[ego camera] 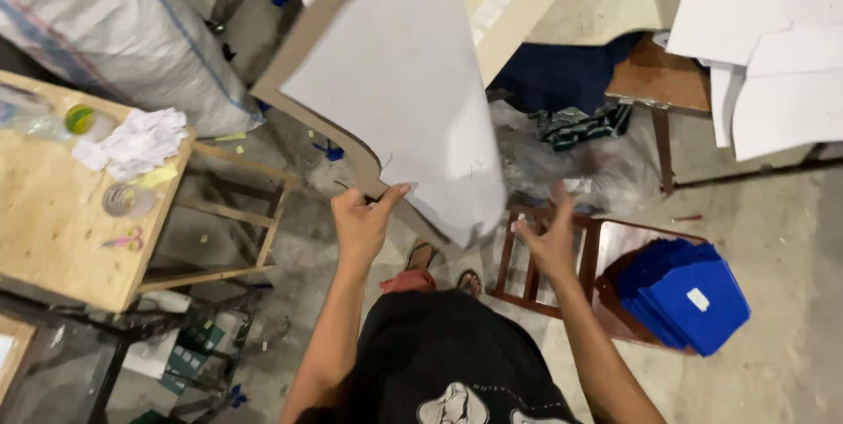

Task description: The person places paper pattern pieces onto a large piece of striped fabric laid out on a table. They use a black pen to trace the outlines of the patterns onto the fabric and write markings on the paper. The person also handles a pink measuring tape briefly.

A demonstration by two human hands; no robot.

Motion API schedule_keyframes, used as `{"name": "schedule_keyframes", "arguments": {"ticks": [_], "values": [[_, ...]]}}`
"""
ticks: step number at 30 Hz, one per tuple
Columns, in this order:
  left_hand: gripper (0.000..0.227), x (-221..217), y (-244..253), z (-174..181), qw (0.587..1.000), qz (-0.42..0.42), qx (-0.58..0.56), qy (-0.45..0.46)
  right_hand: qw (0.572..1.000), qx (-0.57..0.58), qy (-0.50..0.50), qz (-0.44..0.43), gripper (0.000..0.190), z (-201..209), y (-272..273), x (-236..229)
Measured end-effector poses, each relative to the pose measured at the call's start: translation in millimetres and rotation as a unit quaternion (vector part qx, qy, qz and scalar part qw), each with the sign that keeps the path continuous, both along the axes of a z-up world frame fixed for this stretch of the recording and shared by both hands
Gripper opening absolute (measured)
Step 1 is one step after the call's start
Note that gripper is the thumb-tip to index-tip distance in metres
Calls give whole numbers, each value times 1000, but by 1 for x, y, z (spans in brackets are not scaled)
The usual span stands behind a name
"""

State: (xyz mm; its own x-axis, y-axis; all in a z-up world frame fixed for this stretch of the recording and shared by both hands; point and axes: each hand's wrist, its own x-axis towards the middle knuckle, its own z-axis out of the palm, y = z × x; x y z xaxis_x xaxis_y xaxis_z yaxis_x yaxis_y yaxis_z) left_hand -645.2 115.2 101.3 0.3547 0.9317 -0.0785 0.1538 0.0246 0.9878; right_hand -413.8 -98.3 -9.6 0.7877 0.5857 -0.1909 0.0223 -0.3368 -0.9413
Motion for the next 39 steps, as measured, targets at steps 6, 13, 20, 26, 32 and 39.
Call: {"name": "schedule_keyframes", "arguments": {"ticks": [6,13,20,26,32,39], "values": [[19,-38,-23,7,982,48,169,73,971,13,-51,233,124,19,77,-40],[26,-100,43,-81,977,172,85,-95,922,144,-43,357,89,-22,157,-68],[38,-149,181,-67,953,240,26,-184,901,3,48,431,40,-78,292,-85],[64,-185,353,-30,971,120,-106,-176,919,7,89,383,43,-15,456,-132],[76,-205,445,-35,973,61,-194,-110,923,5,138,359,46,25,587,-161],[80,-211,513,-69,971,-2,-155,-181,922,18,187,338,46,19,652,-165]]}}
